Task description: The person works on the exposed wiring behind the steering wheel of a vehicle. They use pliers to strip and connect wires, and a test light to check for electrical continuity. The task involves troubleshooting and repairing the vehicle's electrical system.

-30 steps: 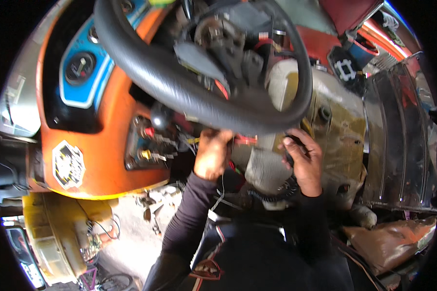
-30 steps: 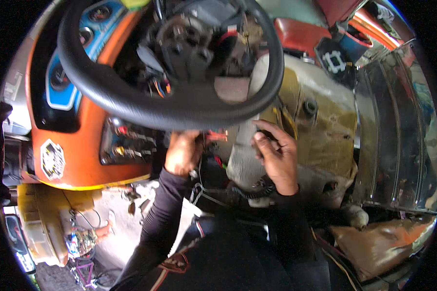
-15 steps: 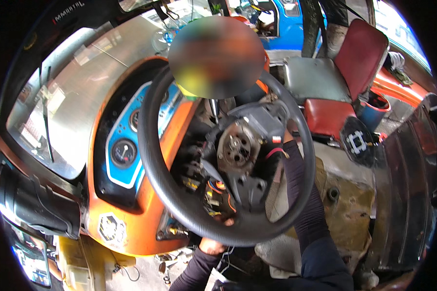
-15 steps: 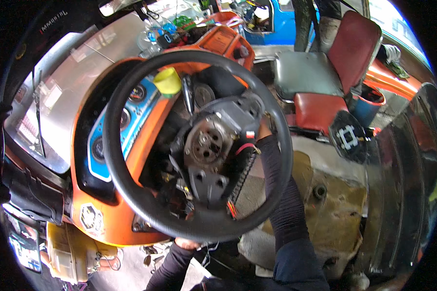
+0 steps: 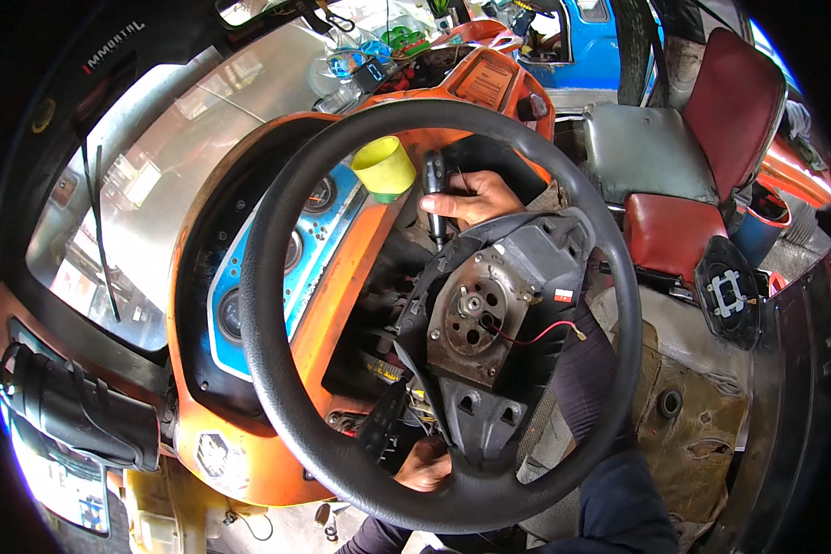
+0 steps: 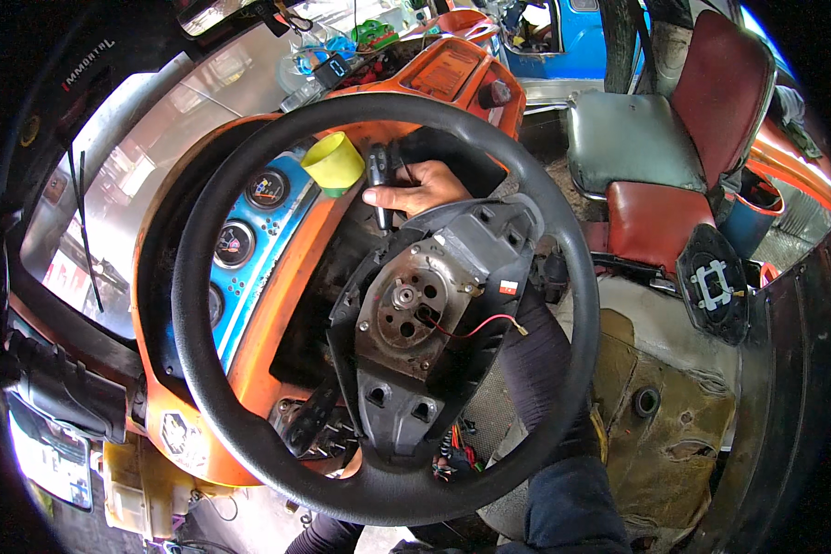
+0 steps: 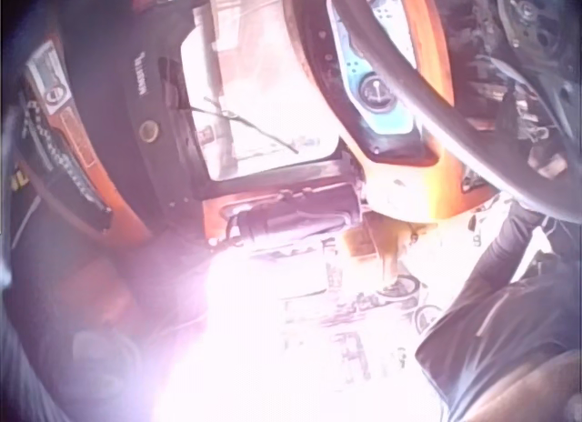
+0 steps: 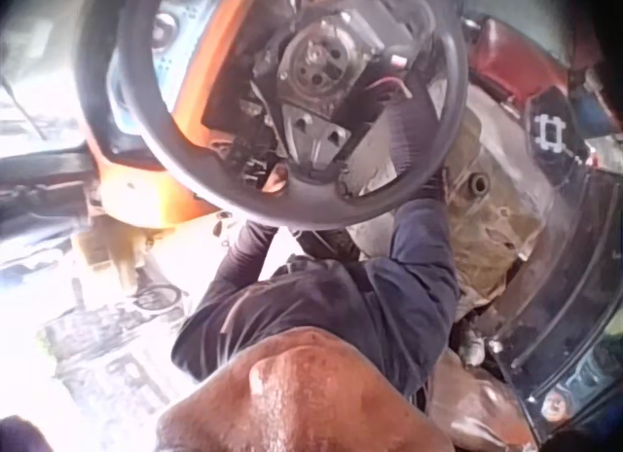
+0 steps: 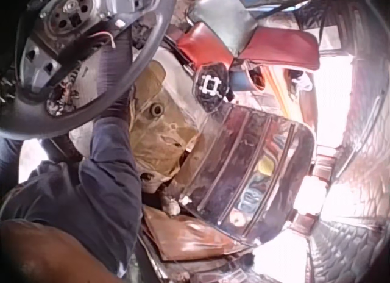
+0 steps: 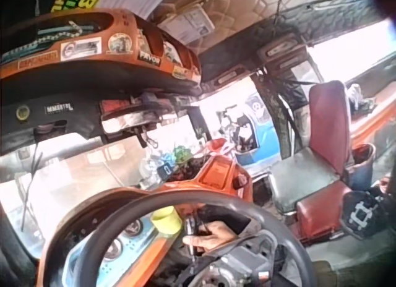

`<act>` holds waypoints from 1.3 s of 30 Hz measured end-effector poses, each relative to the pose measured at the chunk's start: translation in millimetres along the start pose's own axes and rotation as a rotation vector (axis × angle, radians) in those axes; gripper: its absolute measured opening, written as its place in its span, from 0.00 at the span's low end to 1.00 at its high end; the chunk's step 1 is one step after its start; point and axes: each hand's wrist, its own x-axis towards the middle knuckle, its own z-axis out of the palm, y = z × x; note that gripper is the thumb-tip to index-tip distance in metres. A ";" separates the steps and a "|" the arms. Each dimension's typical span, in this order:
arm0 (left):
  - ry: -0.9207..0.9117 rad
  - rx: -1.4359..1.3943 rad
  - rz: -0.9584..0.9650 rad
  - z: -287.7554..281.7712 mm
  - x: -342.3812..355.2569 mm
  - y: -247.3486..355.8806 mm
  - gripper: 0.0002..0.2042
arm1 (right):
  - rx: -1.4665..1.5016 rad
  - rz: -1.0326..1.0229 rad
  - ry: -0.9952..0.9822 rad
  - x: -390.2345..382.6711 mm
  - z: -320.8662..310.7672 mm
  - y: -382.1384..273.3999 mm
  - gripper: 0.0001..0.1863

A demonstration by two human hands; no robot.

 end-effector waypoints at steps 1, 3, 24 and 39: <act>0.003 0.001 0.007 -0.2 -1.2 0.6 0.20 | 0.000 -0.014 0.020 -1.7 0.0 1.1 0.12; 0.010 0.018 0.032 2.8 -7.7 9.2 0.19 | -0.003 -0.046 0.055 -2.8 1.8 2.1 0.11; -0.138 -0.216 0.280 7.8 14.7 -2.1 0.16 | -0.440 0.320 0.275 -360.4 103.0 37.9 0.17; -0.103 -0.237 0.261 18.5 10.3 1.8 0.10 | -0.434 0.182 0.286 -350.6 120.0 36.9 0.18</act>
